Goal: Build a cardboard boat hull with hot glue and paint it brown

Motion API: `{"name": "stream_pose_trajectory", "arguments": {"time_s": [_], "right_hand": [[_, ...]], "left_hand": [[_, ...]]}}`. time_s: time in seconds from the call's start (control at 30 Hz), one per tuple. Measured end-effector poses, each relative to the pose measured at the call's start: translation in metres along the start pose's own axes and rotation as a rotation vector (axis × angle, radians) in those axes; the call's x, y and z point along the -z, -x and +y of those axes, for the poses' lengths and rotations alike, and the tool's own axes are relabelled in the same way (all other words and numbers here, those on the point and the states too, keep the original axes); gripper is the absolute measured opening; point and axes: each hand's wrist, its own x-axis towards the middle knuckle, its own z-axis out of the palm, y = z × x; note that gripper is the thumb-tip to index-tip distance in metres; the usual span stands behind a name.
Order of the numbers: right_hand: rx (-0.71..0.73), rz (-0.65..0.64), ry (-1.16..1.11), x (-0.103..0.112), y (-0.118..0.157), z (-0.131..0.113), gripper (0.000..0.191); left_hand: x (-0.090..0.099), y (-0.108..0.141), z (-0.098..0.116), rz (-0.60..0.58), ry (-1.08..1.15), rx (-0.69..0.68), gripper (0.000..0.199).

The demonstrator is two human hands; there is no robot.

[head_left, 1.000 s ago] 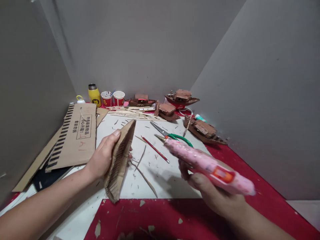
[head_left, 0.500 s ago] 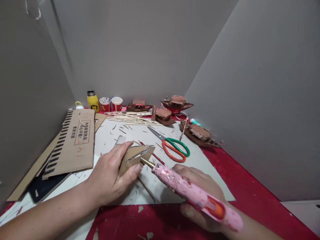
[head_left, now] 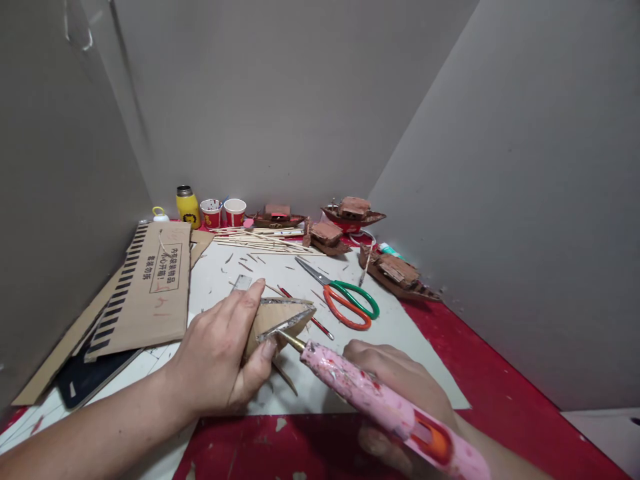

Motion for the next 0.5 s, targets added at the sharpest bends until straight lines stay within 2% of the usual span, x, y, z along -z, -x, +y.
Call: {"name": "stream_pose_trajectory", "arguments": {"time_s": [0.1, 0.27, 0.5], "right_hand": [[0.007, 0.010, 0.028, -0.0016, 0.0007, 0.0022, 0.037], [-0.007, -0.071, 0.124, -0.0028, 0.0052, 0.0030, 0.043], [-0.044, -0.091, 0.080, -0.0011, 0.0031, 0.0022, 0.044]], "left_hand": [[0.0001, -0.0016, -0.0014, 0.015, -0.099, -0.030, 0.058], [-0.0010, -0.0044, -0.0015, 0.043, -0.237, -0.063, 0.065], [0.0019, -0.0069, 0.0008, 0.062, -0.364, -0.107, 0.072]]}}
